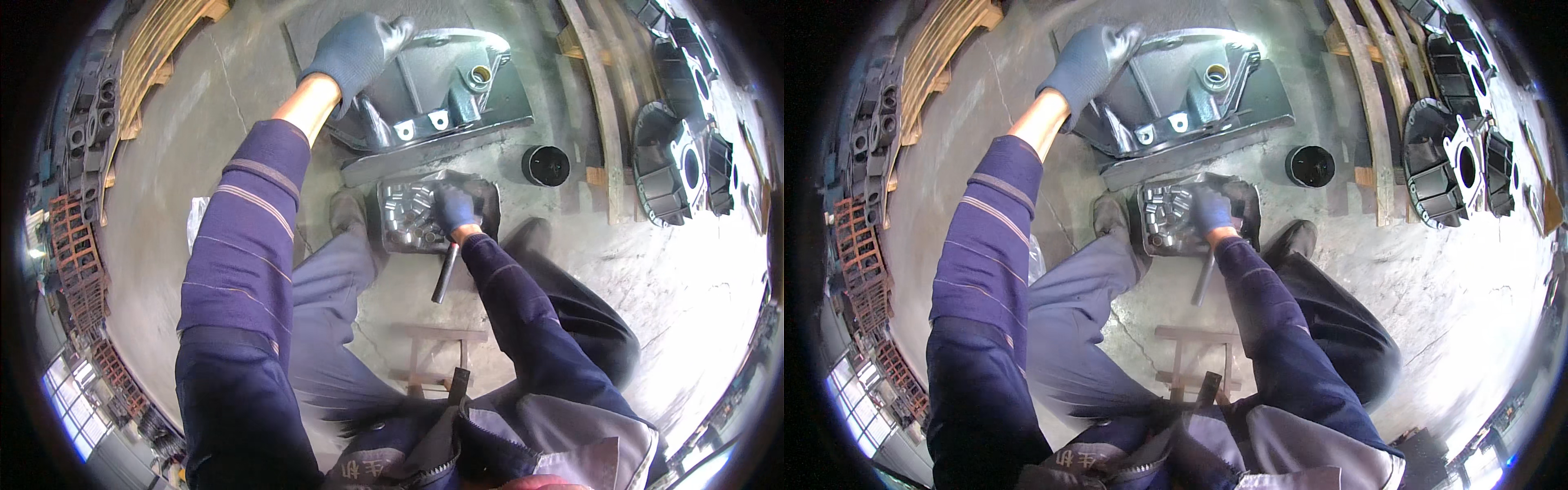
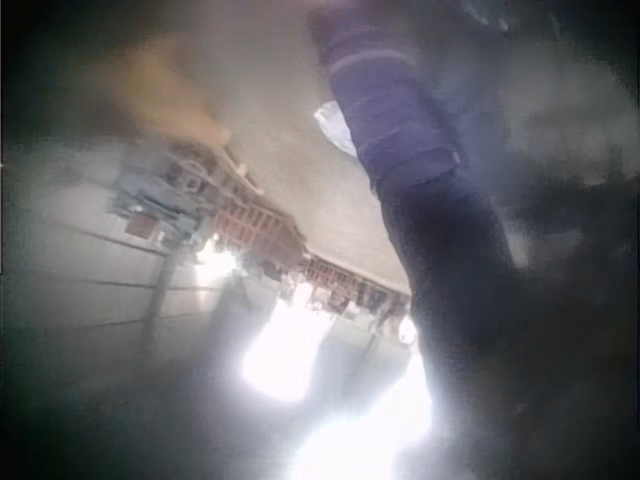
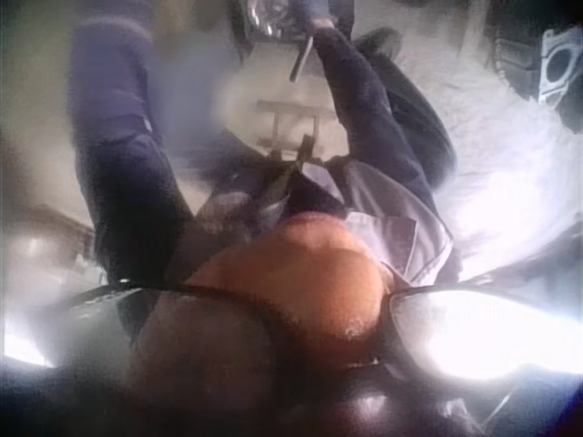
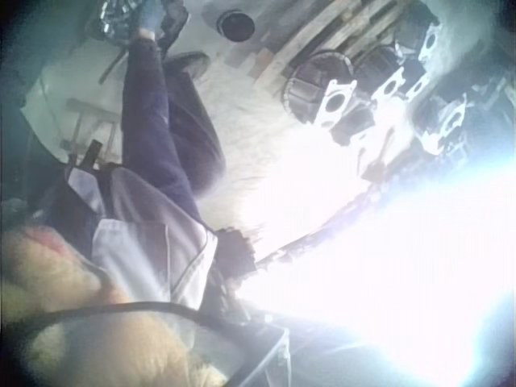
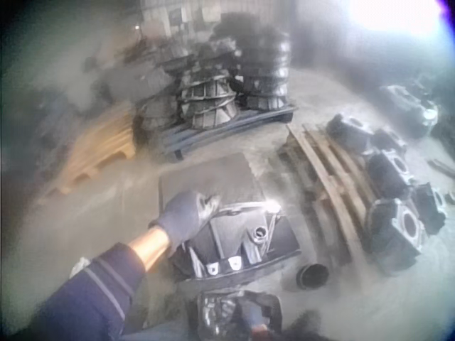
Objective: The person inserts a brass bushing into a metal housing and taps it into place with a hammer. They then move to a pallet, pick up another metal housing, and place it on the workbench.
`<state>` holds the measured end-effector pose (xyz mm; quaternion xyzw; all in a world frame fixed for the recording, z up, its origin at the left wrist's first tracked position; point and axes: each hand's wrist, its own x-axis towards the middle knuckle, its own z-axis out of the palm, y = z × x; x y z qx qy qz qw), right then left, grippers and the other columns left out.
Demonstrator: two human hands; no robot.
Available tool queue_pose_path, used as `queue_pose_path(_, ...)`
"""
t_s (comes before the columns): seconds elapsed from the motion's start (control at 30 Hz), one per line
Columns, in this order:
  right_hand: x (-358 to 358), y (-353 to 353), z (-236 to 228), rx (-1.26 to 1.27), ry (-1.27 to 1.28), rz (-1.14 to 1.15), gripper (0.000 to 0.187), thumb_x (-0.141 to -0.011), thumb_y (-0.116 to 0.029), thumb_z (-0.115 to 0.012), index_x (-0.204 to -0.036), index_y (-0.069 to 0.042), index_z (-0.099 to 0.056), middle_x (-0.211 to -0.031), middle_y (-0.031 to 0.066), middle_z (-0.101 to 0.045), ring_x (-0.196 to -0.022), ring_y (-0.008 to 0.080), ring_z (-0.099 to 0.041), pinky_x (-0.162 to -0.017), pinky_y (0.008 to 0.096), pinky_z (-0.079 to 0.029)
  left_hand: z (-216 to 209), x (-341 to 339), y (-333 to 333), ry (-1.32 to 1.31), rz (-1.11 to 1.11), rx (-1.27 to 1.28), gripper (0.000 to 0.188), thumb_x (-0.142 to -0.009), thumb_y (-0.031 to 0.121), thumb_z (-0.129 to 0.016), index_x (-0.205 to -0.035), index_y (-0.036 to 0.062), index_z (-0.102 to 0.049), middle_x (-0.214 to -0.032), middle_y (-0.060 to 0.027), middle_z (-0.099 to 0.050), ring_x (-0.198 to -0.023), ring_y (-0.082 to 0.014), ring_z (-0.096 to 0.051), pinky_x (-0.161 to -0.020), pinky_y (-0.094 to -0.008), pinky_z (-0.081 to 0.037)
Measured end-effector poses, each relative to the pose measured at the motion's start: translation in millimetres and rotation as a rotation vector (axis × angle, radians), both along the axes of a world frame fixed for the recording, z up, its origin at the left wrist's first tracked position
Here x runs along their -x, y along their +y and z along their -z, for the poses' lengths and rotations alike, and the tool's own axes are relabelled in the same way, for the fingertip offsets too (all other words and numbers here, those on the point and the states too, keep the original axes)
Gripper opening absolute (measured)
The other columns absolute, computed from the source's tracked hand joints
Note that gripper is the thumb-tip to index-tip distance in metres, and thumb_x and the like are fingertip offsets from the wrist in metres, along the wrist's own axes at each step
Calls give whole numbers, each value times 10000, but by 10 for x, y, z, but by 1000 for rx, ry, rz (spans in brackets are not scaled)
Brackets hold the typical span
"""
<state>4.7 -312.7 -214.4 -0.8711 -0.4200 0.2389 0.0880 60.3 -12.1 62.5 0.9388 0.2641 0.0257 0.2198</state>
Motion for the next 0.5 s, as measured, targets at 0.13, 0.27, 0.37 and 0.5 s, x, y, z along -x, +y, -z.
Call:
queue_pose_path(0.13, -52, -219, -286, -182, 294, 343, 222, -922, -191, -690, -1070, -26, -700, -1020, 173, -751, -895, 277, -740, -798, 383, -580, -57, 39, -36, -30, 31, 9, 681, -1009, 587, -494, -946, -45, -737, -829, -285, -683, -841, -433, -692, -823, -480, -504)
queue_pose_path(0.27, -319, -411, -934, -723, 765, 841, 327, -947, -71, -719, -1252, 13, -636, -1044, 79, -728, -951, 172, -683, -856, 293, -551, -24, 37, -20, -33, 4, 0, 668, -1014, 579, -475, -999, -32, -745, -893, -285, -702, -879, -437, -694, -861, -484, -503)
queue_pose_path(0.37, -808, -407, -1664, -1195, 855, 670, 347, -953, -19, -688, -1280, 45, -590, -1113, 81, -700, -1016, 168, -665, -913, 306, -550, 51, 7, 24, -30, 19, -31, 663, -1019, 575, -455, -1024, -20, -747, -941, -288, -706, -915, -446, -688, -886, -486, -499)
queue_pose_path(0.5, -1441, -41, -2501, -1195, 454, 243, 379, -911, -113, -747, -1245, 33, -645, -1091, 123, -739, -948, 202, -714, -854, 330, -586, 102, -33, 57, -6, 26, -39, 664, -1027, 571, -429, -1032, -11, -747, -1001, -288, -703, -965, -446, -680, -914, -480, -491)
